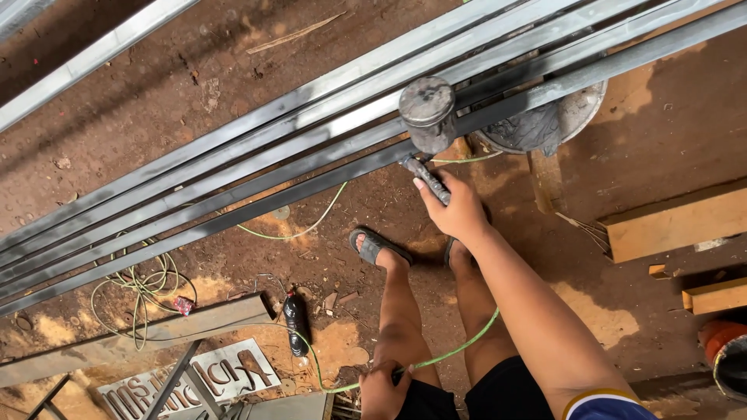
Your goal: Spray painting long metal bars laid out on the ground using a pneumatic spray gun
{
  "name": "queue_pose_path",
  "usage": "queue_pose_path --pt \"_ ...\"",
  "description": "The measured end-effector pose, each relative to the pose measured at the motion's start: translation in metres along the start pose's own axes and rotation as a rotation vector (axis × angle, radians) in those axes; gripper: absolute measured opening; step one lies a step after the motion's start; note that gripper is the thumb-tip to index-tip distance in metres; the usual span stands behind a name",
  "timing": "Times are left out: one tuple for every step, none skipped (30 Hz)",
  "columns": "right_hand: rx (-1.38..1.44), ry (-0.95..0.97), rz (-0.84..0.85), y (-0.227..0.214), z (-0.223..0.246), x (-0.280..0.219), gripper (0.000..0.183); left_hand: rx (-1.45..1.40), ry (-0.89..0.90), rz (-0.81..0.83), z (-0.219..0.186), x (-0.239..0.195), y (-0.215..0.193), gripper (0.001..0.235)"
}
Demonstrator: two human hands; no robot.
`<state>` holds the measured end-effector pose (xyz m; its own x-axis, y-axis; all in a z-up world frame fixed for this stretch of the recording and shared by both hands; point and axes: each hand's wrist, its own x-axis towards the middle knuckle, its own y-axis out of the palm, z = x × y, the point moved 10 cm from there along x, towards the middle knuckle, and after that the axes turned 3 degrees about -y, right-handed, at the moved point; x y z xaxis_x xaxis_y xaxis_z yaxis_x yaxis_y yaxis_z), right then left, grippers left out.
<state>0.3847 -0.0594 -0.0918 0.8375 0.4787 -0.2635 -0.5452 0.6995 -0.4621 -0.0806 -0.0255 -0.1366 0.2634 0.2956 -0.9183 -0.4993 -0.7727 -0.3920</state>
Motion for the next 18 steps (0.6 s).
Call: queue_pose_path --pt "0.007 0.019 0.034 0.006 0.001 0.0 0.036 0.003 0.002 0.004 0.001 0.0 -0.001 0.031" --pt "0.009 0.021 0.035 0.012 -0.001 0.0 0.036 0.004 0.0 0.005 0.001 -0.001 -0.002 0.031" --pt "0.029 -0.068 0.028 0.018 0.006 0.001 0.034 0.003 -0.003 0.014 0.001 -0.001 -0.002 0.03" --pt "0.049 -0.159 0.021 0.022 0.014 0.001 0.034 0.0 -0.005 0.023 0.0 0.0 -0.003 0.029" --pt "0.048 -0.159 0.023 0.026 0.017 0.002 0.034 -0.001 -0.006 0.023 0.0 0.0 -0.003 0.029" --pt "0.054 -0.149 0.041 0.031 0.018 0.002 0.033 0.0 -0.004 0.014 -0.001 0.0 -0.003 0.03" --pt "0.059 -0.139 0.06 0.036 0.02 0.002 0.033 0.002 -0.003 0.005 -0.002 -0.001 -0.004 0.031" --pt "0.059 -0.139 0.06 0.041 0.023 0.003 0.033 0.002 -0.004 0.005 0.0 0.0 -0.003 0.031" --pt "0.051 -0.123 0.077 0.047 0.024 0.003 0.035 -0.008 -0.004 0.002 0.002 0.001 -0.002 0.032" --pt "0.043 -0.106 0.096 0.052 0.025 0.003 0.038 -0.019 -0.007 0.001 0.004 0.0 -0.001 0.034" --pt "0.044 -0.105 0.099 0.056 0.026 0.003 0.038 -0.019 -0.01 0.002 0.006 0.0 0.002 0.034" --pt "0.068 -0.121 0.113 0.061 0.029 0.004 0.036 -0.033 -0.012 -0.009 0.008 0.001 0.003 0.034" --pt "0.091 -0.137 0.127 0.066 0.032 0.004 0.035 -0.046 -0.013 -0.021 0.009 0.002 0.003 0.035" --pt "0.092 -0.139 0.129 0.068 0.036 0.005 0.035 -0.048 -0.015 -0.022 0.008 0.002 0.002 0.035" --pt "0.088 -0.133 0.151 0.072 0.039 0.006 0.035 -0.049 -0.019 -0.019 0.007 0.001 0.001 0.035" --pt "0.084 -0.127 0.174 0.076 0.042 0.005 0.036 -0.05 -0.023 -0.015 0.005 0.001 0.0 0.036" --pt "0.084 -0.127 0.176 0.078 0.044 0.005 0.036 -0.052 -0.025 -0.015 0.007 0.001 0.002 0.036" --pt "0.099 -0.12 0.186 0.081 0.045 0.005 0.036 -0.046 -0.018 -0.023 0.007 0.002 0.003 0.037"
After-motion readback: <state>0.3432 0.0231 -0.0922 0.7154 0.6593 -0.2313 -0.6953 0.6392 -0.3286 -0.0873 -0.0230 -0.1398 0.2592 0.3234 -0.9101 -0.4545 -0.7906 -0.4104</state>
